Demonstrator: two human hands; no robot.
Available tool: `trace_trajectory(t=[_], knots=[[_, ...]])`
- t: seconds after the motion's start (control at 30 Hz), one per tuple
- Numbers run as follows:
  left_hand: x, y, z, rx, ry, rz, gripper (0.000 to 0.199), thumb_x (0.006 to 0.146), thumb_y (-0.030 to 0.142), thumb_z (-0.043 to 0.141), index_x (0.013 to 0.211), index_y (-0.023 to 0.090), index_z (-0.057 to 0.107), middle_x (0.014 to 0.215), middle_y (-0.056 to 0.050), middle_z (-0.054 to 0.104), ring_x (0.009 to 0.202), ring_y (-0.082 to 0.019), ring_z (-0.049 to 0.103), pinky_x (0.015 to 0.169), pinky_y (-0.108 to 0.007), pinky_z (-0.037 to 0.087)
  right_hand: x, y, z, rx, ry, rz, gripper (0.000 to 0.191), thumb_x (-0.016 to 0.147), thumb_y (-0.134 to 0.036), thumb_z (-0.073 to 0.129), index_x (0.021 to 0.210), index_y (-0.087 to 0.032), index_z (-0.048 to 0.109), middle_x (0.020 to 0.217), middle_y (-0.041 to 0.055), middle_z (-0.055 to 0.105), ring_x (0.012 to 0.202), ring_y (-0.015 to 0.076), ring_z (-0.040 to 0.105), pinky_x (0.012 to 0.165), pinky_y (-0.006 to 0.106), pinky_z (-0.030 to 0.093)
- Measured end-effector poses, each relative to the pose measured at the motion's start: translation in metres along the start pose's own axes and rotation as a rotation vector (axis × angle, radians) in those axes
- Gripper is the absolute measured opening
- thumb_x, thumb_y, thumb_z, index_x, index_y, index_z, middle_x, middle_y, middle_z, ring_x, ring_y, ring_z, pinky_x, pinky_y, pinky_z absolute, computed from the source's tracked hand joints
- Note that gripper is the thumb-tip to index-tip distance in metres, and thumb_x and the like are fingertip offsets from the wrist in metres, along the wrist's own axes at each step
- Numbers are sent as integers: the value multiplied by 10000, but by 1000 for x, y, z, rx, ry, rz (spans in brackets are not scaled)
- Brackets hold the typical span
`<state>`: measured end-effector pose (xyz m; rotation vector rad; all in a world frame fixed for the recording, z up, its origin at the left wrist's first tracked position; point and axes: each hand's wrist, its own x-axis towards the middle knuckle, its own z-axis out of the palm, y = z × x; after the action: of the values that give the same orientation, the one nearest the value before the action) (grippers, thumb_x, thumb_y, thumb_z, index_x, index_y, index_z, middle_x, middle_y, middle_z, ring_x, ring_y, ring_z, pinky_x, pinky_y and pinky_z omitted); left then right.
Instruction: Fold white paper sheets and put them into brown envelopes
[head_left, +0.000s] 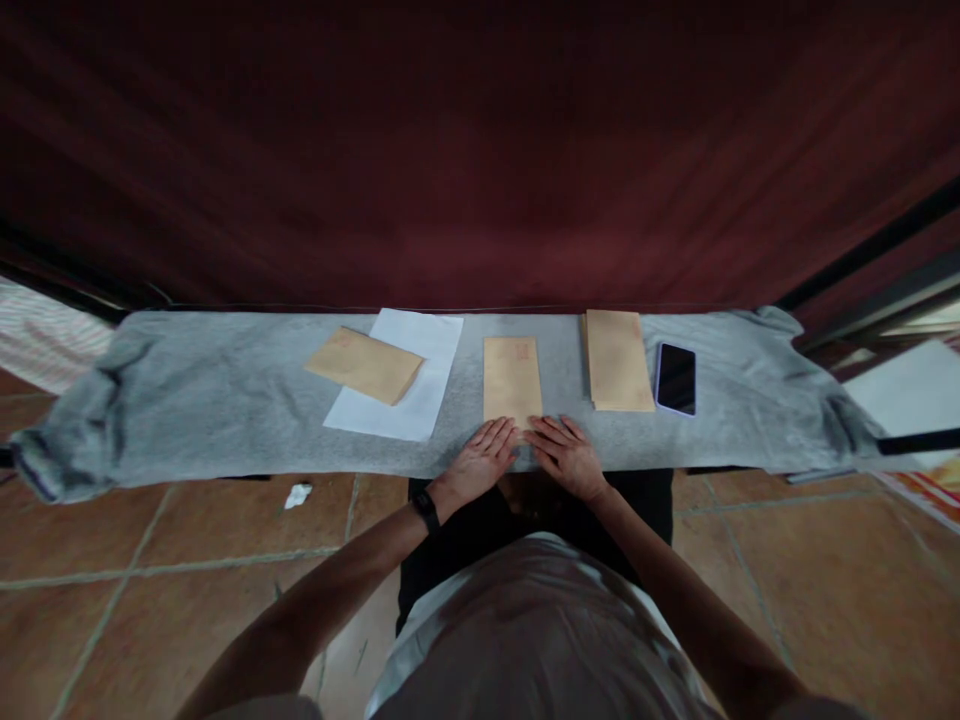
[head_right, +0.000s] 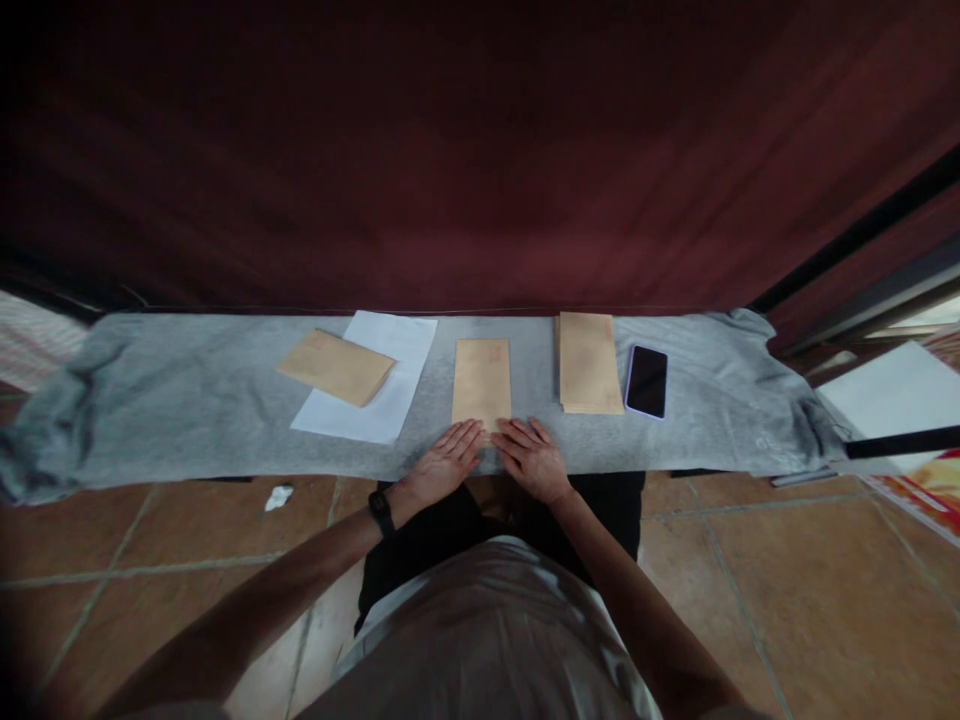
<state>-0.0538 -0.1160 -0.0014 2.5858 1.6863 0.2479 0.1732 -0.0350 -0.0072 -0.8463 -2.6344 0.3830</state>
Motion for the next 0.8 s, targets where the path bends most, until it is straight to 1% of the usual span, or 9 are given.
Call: trace_trajectory(t=[0.13, 0.2, 0.3, 0.4, 0.47, 0.57, 0.63, 0.7, 0.8], knots=[[7, -6, -10, -55, -31, 17, 466, 1061, 342, 351, 1454, 131, 485, 1514, -156, 514, 1458, -243, 418, 1206, -436, 360, 0, 1, 0, 8, 4, -10, 418, 1003, -286, 540, 1416, -343, 576, 1504, 8, 537, 1382, 238, 508, 1218, 521, 306], [16, -13, -16, -94, -36, 32, 459, 1067, 369, 335, 1435, 159, 513, 1519, -131, 518, 1458, -221, 419, 1211, -411, 344, 0, 1, 0, 8, 5, -10, 399, 1009, -289, 532, 1400, -344, 590, 1497, 8, 546, 1381, 239, 508, 1214, 523, 312], [37, -25, -20, -128, -51, 18, 484, 1068, 412, 330, 1485, 207, 466, 1607, -85, 403, 1515, -211, 308, 1252, -418, 251, 0, 1, 1, 6, 4, -9, 385, 1014, -285, 521, 1386, -344, 602, 1491, 7, 553, 1382, 238, 506, 1210, 523, 317], [62, -36, -17, -141, -113, -39, 510, 1067, 431, 314, 1540, 254, 386, 1665, -45, 283, 1552, -231, 198, 1268, -482, 167, 0, 1, 0, 9, 4, -14, 375, 1013, -287, 521, 1375, -329, 612, 1494, 13, 551, 1389, 240, 497, 1207, 525, 321], [80, -41, -15, -159, -179, -67, 538, 1056, 460, 327, 1560, 272, 347, 1678, -37, 245, 1560, -249, 161, 1263, -520, 153, 0, 1, -1, 16, 3, -17, 376, 1012, -289, 522, 1376, -322, 611, 1491, 19, 555, 1391, 242, 495, 1203, 525, 326], [104, -49, -15, -180, -274, -92, 577, 1025, 491, 389, 1562, 288, 340, 1678, -40, 243, 1557, -291, 165, 1240, -578, 179, 0, 1, -2, 29, 3, -17, 388, 1009, -287, 522, 1387, -324, 601, 1490, 23, 556, 1385, 243, 500, 1198, 527, 329], [116, -53, -15, -161, -258, -113, 544, 1028, 435, 380, 1551, 283, 365, 1674, -40, 256, 1553, -299, 180, 1233, -596, 179, 0, 1, -3, 38, 3, -15, 399, 1006, -277, 522, 1394, -331, 593, 1500, 19, 545, 1382, 242, 502, 1197, 527, 328], [125, -57, -13, -128, -185, -128, 524, 1039, 385, 342, 1546, 260, 376, 1671, -42, 267, 1552, -281, 188, 1244, -579, 159, 0, 1, -3, 44, 3, -12, 415, 1002, -267, 521, 1407, -339, 581, 1509, 14, 536, 1382, 239, 502, 1194, 524, 331], [130, -59, -7, -90, -86, -157, 555, 1044, 422, 321, 1558, 216, 357, 1669, -59, 271, 1552, -260, 194, 1261, -536, 138, 0, 1, -4, 48, 1, -14, 438, 1000, -265, 523, 1430, -341, 559, 1514, 15, 530, 1388, 237, 495, 1194, 521, 331]])
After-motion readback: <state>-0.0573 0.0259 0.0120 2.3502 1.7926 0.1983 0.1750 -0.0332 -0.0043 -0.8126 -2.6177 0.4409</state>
